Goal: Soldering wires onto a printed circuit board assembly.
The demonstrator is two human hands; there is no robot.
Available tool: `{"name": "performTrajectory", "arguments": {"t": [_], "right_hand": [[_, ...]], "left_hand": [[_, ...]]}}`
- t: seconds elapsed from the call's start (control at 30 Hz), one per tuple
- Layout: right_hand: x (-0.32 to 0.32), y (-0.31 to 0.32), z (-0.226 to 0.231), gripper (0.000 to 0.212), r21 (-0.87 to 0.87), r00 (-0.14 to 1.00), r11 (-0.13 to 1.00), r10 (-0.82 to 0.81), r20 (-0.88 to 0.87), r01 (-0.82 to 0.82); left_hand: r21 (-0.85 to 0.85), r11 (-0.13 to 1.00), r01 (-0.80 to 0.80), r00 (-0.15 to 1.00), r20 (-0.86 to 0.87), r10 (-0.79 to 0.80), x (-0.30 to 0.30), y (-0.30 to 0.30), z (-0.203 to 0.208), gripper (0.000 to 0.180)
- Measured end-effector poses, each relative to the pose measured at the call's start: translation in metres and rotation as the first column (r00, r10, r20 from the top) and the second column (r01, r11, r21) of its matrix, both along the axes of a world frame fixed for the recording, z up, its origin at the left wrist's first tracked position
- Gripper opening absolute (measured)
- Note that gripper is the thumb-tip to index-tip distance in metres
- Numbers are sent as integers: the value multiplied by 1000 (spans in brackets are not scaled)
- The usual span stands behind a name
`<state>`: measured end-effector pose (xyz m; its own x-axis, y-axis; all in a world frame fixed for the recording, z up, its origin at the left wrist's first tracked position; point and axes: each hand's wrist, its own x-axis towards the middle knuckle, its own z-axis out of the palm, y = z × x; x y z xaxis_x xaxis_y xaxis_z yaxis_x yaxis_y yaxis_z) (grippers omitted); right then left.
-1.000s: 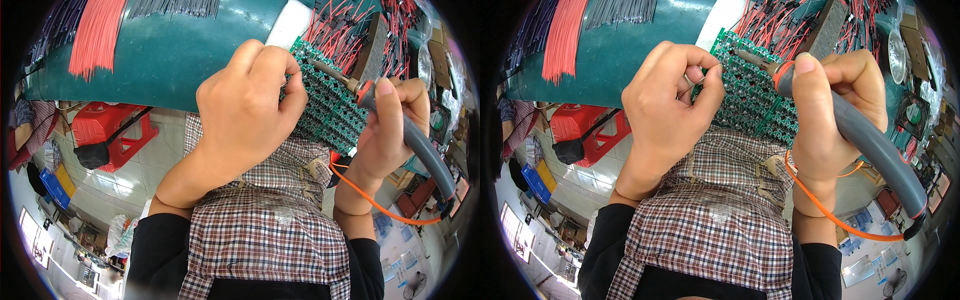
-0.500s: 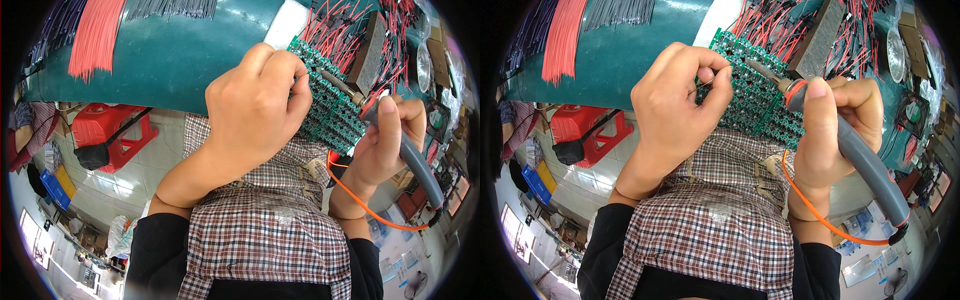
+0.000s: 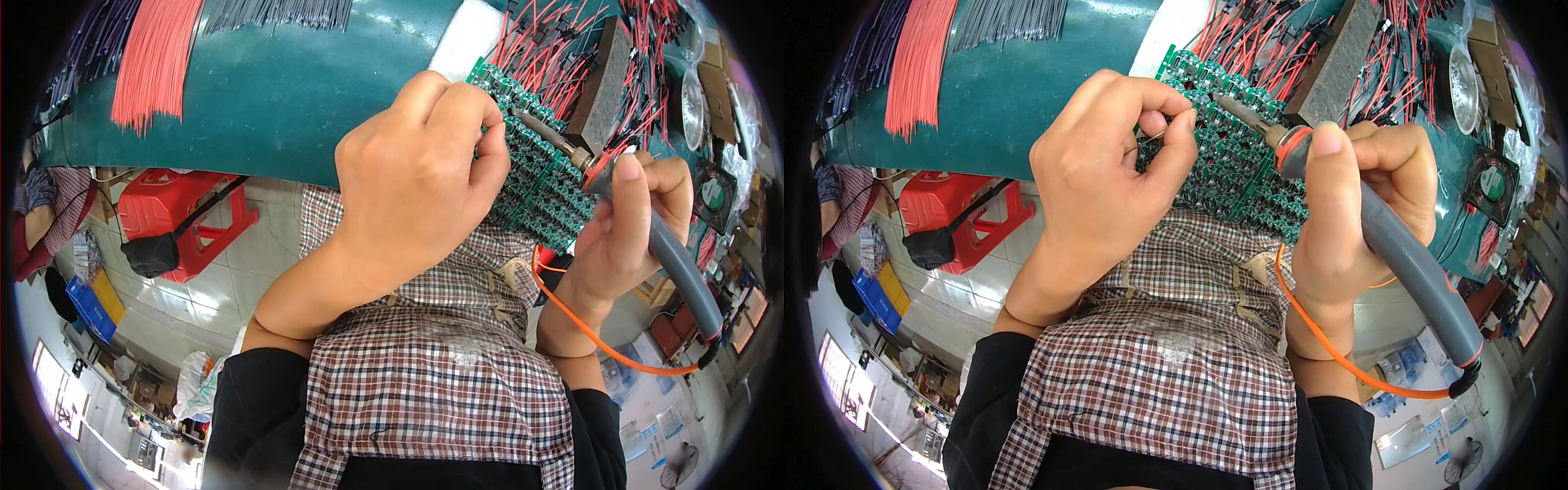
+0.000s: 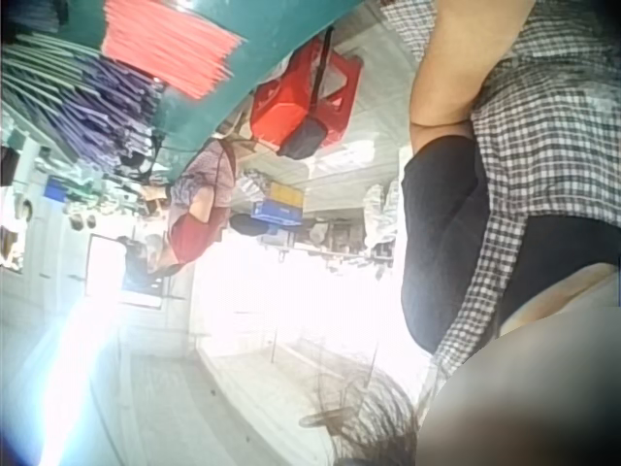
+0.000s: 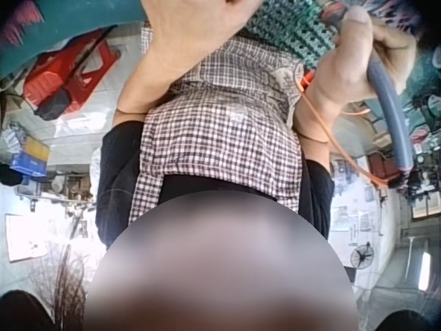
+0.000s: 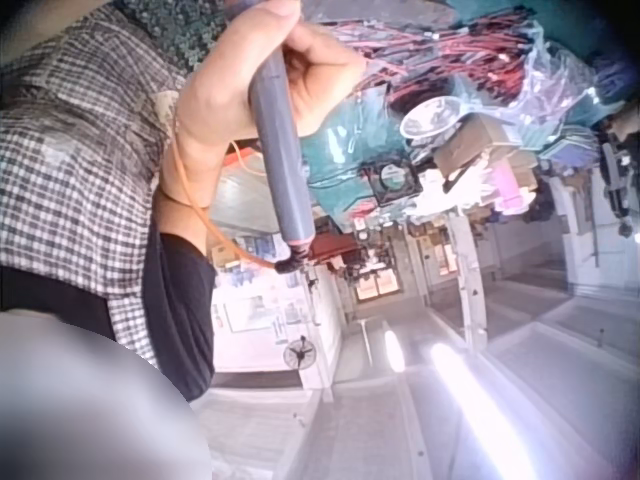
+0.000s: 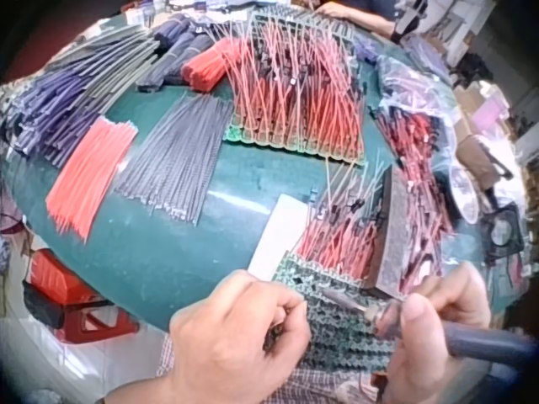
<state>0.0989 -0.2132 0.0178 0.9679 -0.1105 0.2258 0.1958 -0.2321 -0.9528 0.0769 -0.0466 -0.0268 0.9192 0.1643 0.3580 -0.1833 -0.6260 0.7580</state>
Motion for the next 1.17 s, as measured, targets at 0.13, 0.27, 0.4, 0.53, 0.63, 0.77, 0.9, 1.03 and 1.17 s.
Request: {"name": "performTrajectory", "arguments": {"t": [0.13, 0.27, 0.4, 0.53, 0.63, 0.77, 0.9, 1.03, 1.17], "right_hand": [[-2, 1, 1, 23, -2, 1000, 1000, 6, 9, -6], [-2, 0, 0, 23, -16, 1000, 1000, -6, 30, 7], [-3, 3, 1, 23, 20, 1000, 1000, 4, -5, -4], [-1, 1, 0, 22, 11, 1000, 1000, 20, 5, -20], [1, 0, -3, 23, 1, 1000, 1000, 16, 21, -16], [0, -4, 1, 23, 33, 999, 999, 25, 29, -26], [1, -8, -1, 23, 50, 999, 998, 33, 17, -34], [4, -7, -6, 24, -2, 999, 1000, -20, 34, 20], [4, -11, -6, 23, 11, 1000, 1000, 20, 13, -20]], "left_hand": [[-5, 1000, -3, 1000, 6, 3, -3, 3, 1, 13], [-5, 1000, 2, 1000, -2, -2, -3, 4, 2, 13], [-4, 1000, 1, 1000, -8, -1, -3, 3, 2, 12], [-4, 1000, 3, 1000, -3, -3, -1, 0, 0, 12], [-8, 1000, 11, 1000, 16, -11, 0, -1, -2, 12], [-9, 1000, 3, 1000, 3, -3, 1, -3, 0, 12], [-29, 1000, -5, 1000, 5, 6, 2, -4, 0, 12], [-20, 1000, -5, 1000, 0, 5, 6, -9, -1, 12], [28, 1000, 8, 1000, -22, -7, 6, -8, -2, 16]]}}
